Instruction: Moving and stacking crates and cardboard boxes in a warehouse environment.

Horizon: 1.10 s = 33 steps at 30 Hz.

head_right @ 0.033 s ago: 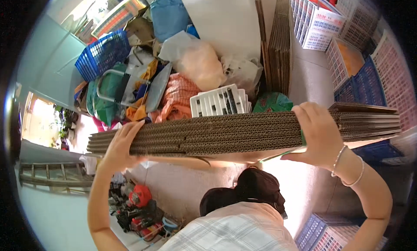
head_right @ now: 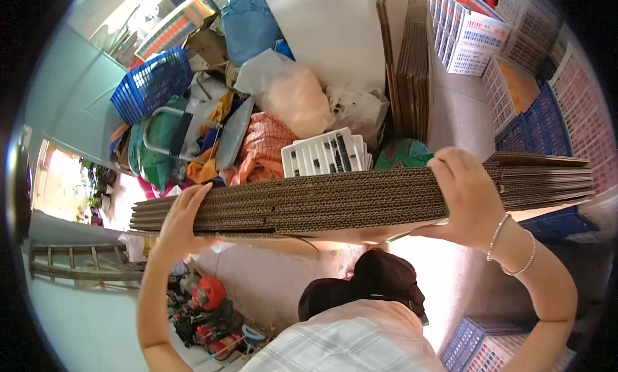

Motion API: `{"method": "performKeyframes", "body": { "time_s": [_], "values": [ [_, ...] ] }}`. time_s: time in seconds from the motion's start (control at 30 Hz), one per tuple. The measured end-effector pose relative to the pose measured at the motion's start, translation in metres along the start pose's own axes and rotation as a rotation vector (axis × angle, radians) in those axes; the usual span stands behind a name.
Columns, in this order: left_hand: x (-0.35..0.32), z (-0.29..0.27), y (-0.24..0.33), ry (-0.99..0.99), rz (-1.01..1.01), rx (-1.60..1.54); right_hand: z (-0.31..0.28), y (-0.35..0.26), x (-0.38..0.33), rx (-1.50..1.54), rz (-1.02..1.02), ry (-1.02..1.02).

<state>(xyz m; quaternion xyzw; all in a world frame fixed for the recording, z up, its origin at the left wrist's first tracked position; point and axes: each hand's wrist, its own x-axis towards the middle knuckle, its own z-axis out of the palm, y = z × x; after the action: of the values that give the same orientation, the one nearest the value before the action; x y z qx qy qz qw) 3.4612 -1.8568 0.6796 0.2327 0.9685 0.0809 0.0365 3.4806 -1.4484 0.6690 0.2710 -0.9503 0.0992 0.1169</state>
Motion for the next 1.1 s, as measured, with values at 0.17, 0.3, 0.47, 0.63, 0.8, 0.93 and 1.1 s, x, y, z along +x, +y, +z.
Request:
{"method": "performKeyframes", "body": {
  "time_s": [0.17, 0.3, 0.47, 0.63, 0.8, 0.93, 1.1],
  "values": [
    [0.006, 0.015, -0.005, 0.211, -0.004, 0.072, 0.030, -0.032, 0.043, 0.131, -0.092, -0.077],
    [-0.008, -0.004, -0.006, 0.171, 0.010, 0.183, 0.047, -0.069, 0.063, 0.102, -0.001, -0.088],
    [-0.127, 0.038, -0.123, 1.253, -0.328, -0.239, 0.048, -0.087, 0.055, 0.060, 0.003, 0.021],
    [-0.162, 0.105, -0.212, 1.203, -0.272, -0.825, 0.038, -0.114, 0.044, -0.043, 0.083, 0.068],
    [-0.182, 0.110, -0.297, 1.354, -0.109, -0.772, 0.046, -0.145, 0.044, -0.046, 0.221, 0.044],
    [-0.173, 0.149, -0.334, 0.846, -0.267, -1.763, 0.046, -0.183, 0.054, -0.182, 0.272, -0.015],
    [-0.192, 0.195, -0.349, 0.805, -0.032, -1.573, 0.027, -0.217, 0.052, -0.130, 0.226, -0.149]
  ]
}}
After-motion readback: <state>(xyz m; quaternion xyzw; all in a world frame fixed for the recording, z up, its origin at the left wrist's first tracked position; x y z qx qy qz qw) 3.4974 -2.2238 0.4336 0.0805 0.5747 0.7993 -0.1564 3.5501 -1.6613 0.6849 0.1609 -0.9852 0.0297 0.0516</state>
